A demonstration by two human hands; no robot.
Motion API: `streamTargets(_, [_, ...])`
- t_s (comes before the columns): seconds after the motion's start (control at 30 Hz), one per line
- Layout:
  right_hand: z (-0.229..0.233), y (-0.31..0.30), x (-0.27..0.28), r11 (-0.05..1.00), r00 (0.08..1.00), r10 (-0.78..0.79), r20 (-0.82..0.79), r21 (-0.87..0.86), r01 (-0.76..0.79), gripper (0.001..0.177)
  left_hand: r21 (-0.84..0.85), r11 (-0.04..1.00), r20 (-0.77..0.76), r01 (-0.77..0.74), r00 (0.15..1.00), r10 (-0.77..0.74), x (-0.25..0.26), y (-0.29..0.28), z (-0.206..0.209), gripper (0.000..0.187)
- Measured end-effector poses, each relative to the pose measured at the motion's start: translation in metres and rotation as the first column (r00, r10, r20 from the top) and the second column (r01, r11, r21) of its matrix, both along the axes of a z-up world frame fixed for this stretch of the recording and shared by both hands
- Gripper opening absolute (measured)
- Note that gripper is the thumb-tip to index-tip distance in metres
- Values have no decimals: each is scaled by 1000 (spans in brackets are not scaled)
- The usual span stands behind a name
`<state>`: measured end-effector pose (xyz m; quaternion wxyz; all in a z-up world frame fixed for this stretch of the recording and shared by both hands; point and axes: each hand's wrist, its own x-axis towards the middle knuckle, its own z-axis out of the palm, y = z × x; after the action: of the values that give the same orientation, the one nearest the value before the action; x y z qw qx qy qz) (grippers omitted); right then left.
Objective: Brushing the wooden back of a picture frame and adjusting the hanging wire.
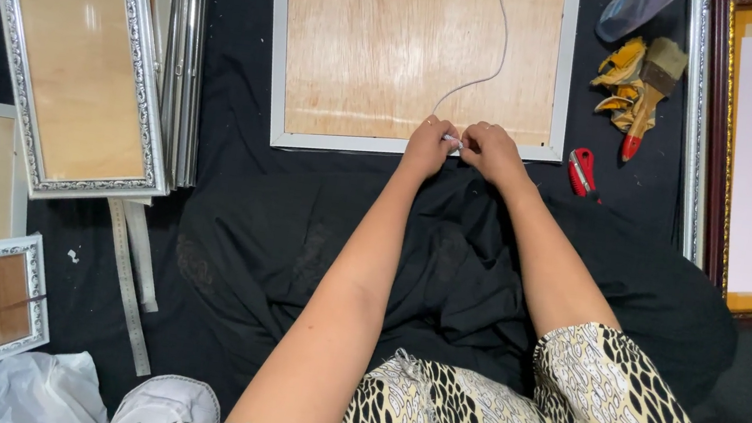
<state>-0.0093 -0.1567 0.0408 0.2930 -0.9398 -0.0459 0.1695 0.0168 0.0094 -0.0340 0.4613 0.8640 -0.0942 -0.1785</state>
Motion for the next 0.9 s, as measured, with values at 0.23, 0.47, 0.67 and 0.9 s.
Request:
streamTargets(0.23, [7,0,1,999,996,-36,-77,3,37,14,4,1000,-34,-9,999,9,-1,-2,5,12])
streamTargets(0.47, [-3,-12,-15,929,953,-271,-131,224,295,14,6,1000,-45,-16,999,16,0,0,9,12])
streamTargets(0.67, [13,-4,-15,947,971,-234,-40,215,237,23,10,999,-65,-33,997,33,0,-2,7,12])
streamTargets(0.9, [-9,-8,-13,967,977,-214,-6,140,213,10,11,999,-64,-35,997,35,0,-3,12,14])
